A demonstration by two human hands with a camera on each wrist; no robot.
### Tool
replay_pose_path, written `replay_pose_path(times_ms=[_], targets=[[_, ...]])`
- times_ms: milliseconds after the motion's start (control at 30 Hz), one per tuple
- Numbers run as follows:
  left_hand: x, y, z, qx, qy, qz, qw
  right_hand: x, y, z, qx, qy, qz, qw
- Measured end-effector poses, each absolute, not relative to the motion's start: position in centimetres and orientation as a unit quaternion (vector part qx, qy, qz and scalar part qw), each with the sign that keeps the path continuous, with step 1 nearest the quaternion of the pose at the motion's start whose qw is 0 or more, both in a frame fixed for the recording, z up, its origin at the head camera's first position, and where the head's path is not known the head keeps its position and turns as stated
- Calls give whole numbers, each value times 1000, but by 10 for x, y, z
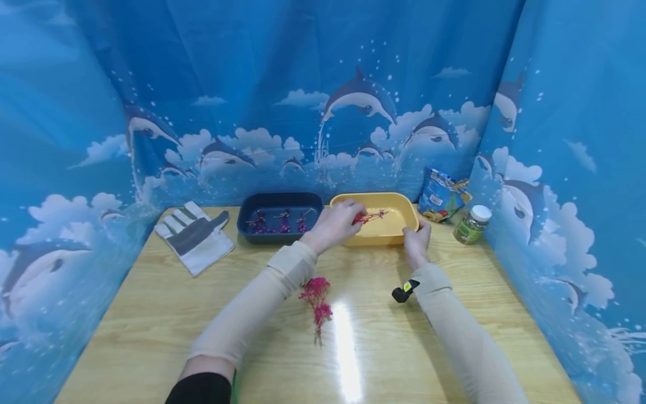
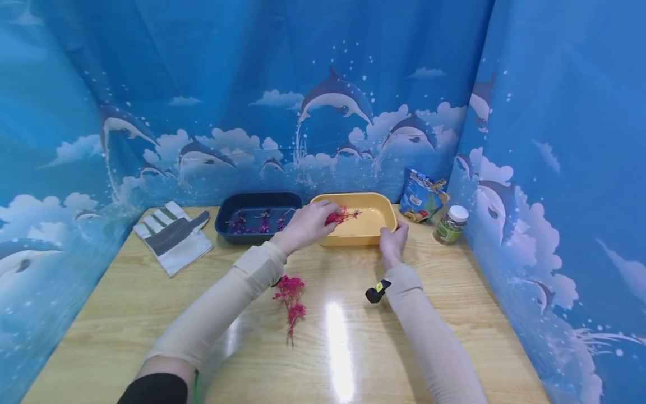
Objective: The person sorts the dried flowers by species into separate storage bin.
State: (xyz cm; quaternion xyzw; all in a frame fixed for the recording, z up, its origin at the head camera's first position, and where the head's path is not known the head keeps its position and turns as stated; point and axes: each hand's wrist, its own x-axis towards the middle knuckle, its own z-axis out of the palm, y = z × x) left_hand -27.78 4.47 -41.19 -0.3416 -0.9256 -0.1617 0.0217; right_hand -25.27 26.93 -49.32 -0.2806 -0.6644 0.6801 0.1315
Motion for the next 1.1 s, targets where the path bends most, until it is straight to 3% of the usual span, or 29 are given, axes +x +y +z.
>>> replay_pose_path(times_ms=[567, 1100], targets=[[-304, 56, -427, -309, -934, -173, 37, -250, 269, -497, -266, -662, 686, 142], [-308, 71, -443, -297, -940, -164, 20, -252, 270, -501, -267, -657, 690, 145]])
